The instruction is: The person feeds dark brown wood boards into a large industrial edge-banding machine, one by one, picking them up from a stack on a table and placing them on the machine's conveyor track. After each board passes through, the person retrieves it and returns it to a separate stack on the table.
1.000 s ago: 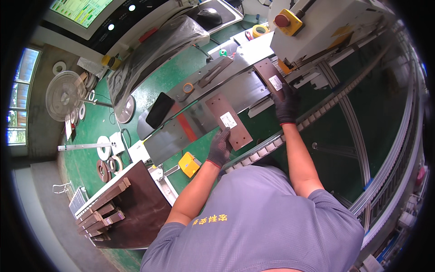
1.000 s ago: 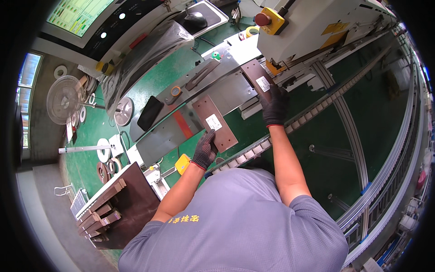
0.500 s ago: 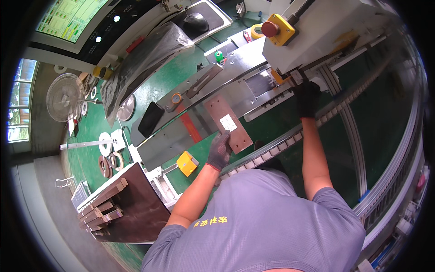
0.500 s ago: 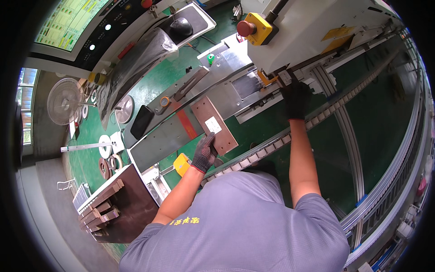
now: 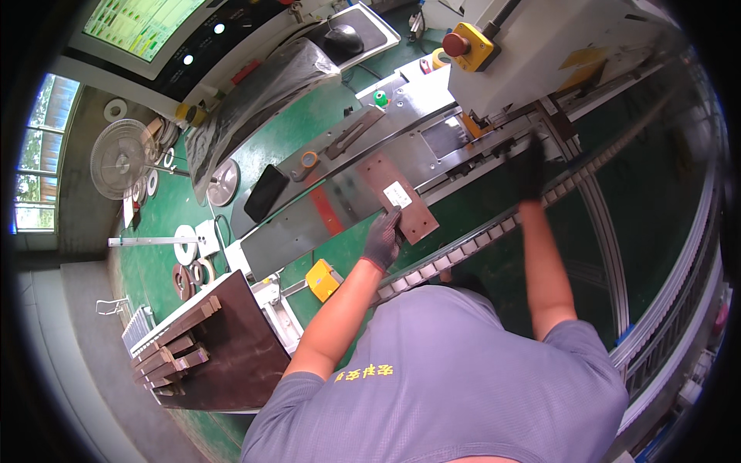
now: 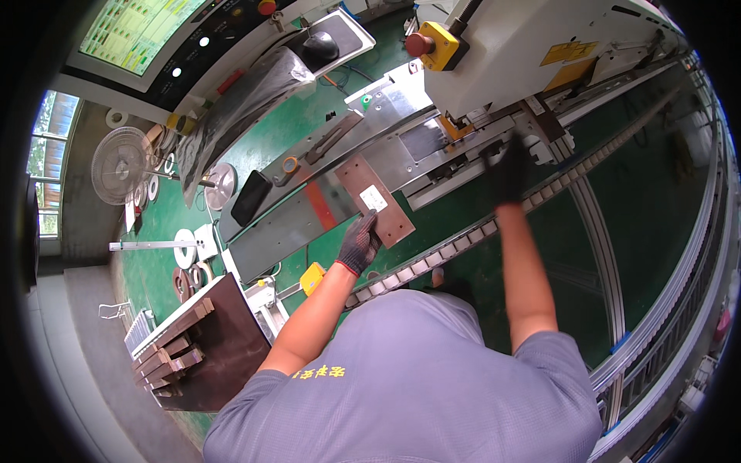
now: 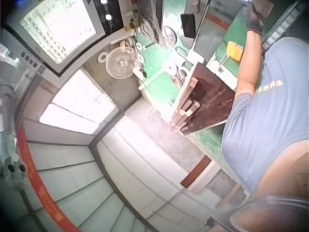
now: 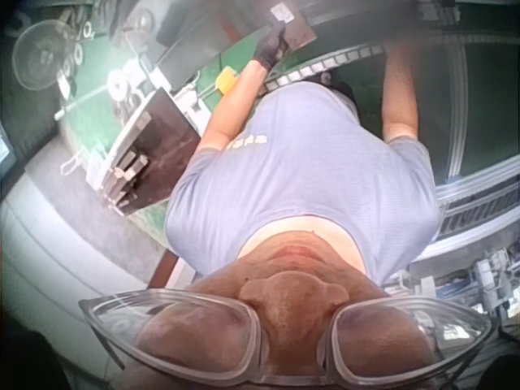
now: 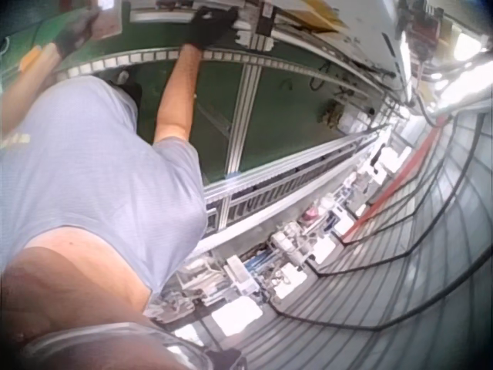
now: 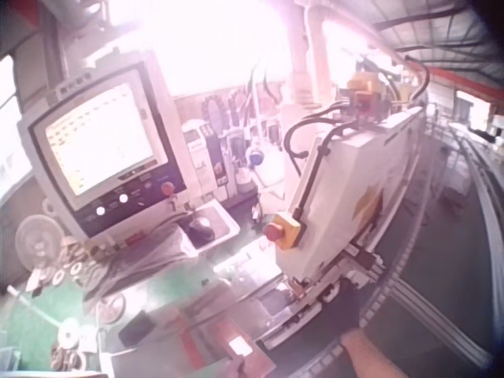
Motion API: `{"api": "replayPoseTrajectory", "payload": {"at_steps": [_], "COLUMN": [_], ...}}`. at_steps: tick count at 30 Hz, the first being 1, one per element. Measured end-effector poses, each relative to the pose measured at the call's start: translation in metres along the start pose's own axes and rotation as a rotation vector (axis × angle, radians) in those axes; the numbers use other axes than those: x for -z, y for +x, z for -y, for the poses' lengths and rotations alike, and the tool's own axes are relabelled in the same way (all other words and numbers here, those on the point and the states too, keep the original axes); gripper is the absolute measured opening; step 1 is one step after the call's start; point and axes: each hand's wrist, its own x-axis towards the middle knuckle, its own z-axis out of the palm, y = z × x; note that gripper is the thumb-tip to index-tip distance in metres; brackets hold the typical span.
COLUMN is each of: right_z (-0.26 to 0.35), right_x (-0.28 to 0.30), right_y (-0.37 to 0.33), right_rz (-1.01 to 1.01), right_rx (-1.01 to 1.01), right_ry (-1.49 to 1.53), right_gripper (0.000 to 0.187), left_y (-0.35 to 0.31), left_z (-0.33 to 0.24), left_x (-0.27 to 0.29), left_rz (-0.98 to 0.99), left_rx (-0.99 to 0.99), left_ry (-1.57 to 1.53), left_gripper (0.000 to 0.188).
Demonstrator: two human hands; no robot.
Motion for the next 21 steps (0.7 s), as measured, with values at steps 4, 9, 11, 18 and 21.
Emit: {"api": "replayPoseTrajectory", "payload": {"at_steps": [4, 9, 11, 18, 21], "right_z": [0.136, 0.182, 0.174, 0.143, 0.15], "right_x": [0.047, 0.051, 0.047, 0.023, 0.024], "right_y": [-0.124, -0.157, -0.153, -0.122, -0.113], "right_rz": [0.291, 0.454, 0.351, 0.212, 0.123], "right_rx": [0.35, 0.205, 0.183, -0.026, -0.076], "right_ry": [0.425, 0.363, 0.345, 0.371, 0.324], "right_gripper": [0.106, 0.093, 0.088, 0.074, 0.075], "left_y": [0.006, 0.011, 0.004, -0.071, -0.102], "left_z": [-0.002, -0.015, -0.031, -0.035, -0.046], "left_x": [0.007, 0.011, 0.014, 0.08, 0.106], "left_rz": [0.07, 0.104, 0.554, 0.217, 0.196], "left_rx": [0.063, 0.081, -0.773, -0.087, -0.369], "left_ry": [0.126, 0.414, 1.743, 0.888, 1.525], "left_gripper": [0.029, 0.035, 0.034, 0.037, 0.04]}}
